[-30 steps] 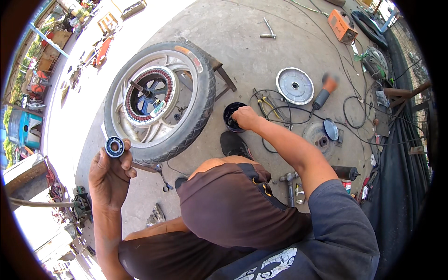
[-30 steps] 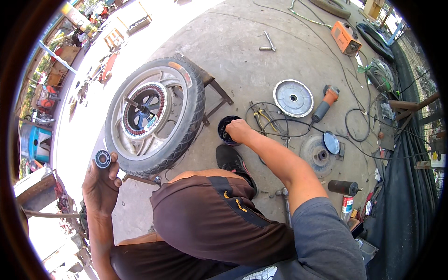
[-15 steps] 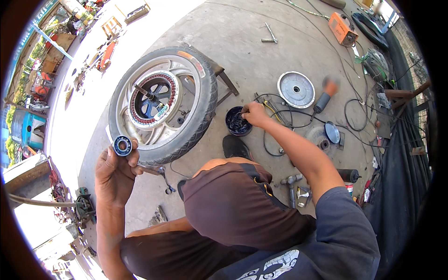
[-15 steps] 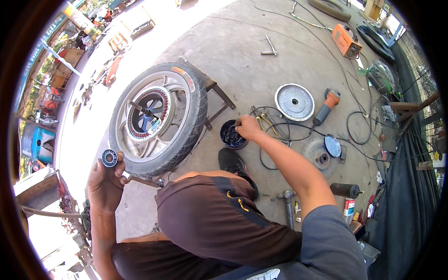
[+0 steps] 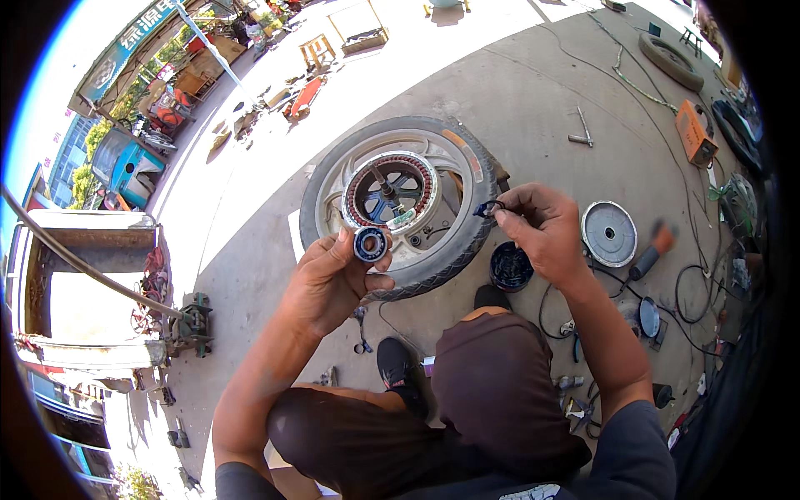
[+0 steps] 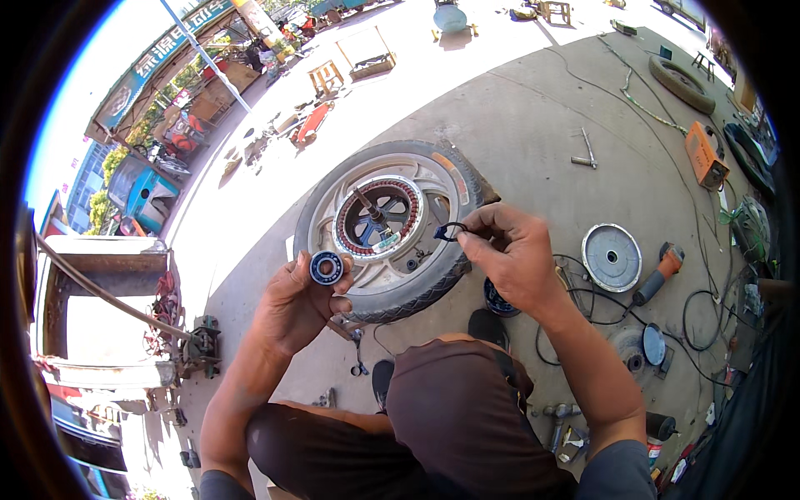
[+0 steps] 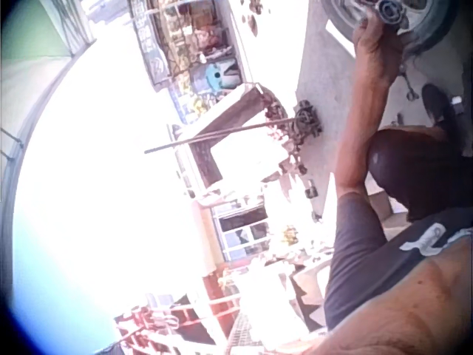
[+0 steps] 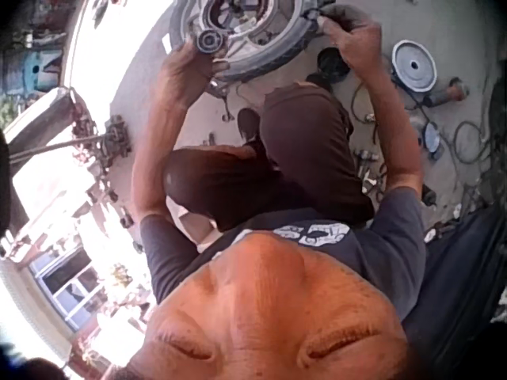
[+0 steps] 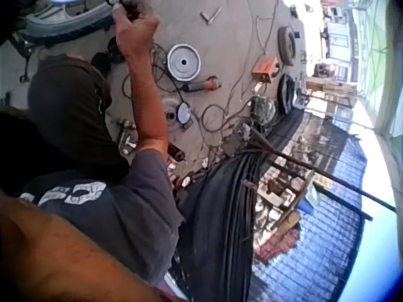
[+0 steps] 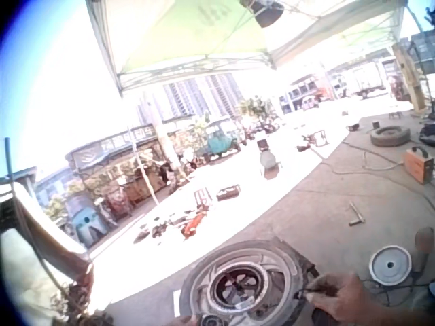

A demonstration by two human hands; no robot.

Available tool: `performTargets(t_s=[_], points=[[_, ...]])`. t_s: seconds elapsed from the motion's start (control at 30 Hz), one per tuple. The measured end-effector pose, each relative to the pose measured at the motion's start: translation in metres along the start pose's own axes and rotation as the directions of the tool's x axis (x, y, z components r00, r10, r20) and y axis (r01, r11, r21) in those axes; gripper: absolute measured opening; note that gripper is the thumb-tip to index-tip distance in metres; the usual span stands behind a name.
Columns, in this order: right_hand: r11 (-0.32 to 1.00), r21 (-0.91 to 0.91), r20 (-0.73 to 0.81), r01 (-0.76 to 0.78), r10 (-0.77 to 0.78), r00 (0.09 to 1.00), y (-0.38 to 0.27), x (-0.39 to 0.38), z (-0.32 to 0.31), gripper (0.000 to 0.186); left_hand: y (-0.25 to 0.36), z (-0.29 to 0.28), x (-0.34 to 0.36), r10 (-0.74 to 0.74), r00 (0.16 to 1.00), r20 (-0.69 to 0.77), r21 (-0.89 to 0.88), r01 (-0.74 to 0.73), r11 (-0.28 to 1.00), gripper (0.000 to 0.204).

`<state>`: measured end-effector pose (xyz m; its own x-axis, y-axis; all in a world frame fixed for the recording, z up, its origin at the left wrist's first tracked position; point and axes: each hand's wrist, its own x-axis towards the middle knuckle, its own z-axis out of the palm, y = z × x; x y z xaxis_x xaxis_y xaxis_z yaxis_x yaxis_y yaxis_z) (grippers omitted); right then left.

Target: The person sits on the ground and removes a plastic seal from a wheel bearing using pliers, then applies grease to the bearing.

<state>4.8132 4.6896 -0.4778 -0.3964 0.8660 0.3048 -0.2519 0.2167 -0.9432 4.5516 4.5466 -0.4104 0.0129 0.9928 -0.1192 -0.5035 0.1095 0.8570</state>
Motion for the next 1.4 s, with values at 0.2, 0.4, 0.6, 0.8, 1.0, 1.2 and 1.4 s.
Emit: performTargets(t_s=[0.2,0.4,0.6,0.8,1.0,1.2,1.4], points=[[0.807,-0.160,0.153,0.568,-0.549,0.822,-0.055,0.005,0.042,0.014,0.007,0.028,0.001,0.007,1.000,-0.008,0.046,-0.007,0.999,0.041],[0.731,-0.194,0.213,0.655,-0.620,0.755,-0.069,0.008,0.059,0.016,0.014,0.036,-0.008,-0.032,0.999,0.009,0.052,0.031,0.998,0.044],[0.726,-0.182,0.240,0.663,-0.621,0.746,-0.077,0.003,0.063,0.016,0.014,0.042,-0.014,-0.042,0.999,0.019,0.037,0.042,0.998,0.043],[0.635,-0.242,0.271,0.734,-0.682,0.679,-0.079,0.002,0.065,0.018,0.014,0.043,-0.018,-0.058,0.998,0.038,0.014,0.057,0.998,0.042],[0.371,-0.358,0.374,0.857,-0.783,0.496,-0.079,0.006,0.060,0.024,0.013,0.044,-0.017,-0.071,0.997,0.039,0.000,0.071,0.997,0.042],[0.206,-0.390,0.438,0.897,-0.815,0.378,-0.075,0.007,0.058,0.025,0.012,0.041,-0.016,-0.073,0.995,0.071,0.006,0.072,0.997,0.044],[0.085,-0.410,0.491,0.908,-0.818,0.298,-0.071,0.011,0.054,0.025,0.011,0.044,-0.014,-0.104,0.992,0.078,0.001,0.104,0.995,0.043]])
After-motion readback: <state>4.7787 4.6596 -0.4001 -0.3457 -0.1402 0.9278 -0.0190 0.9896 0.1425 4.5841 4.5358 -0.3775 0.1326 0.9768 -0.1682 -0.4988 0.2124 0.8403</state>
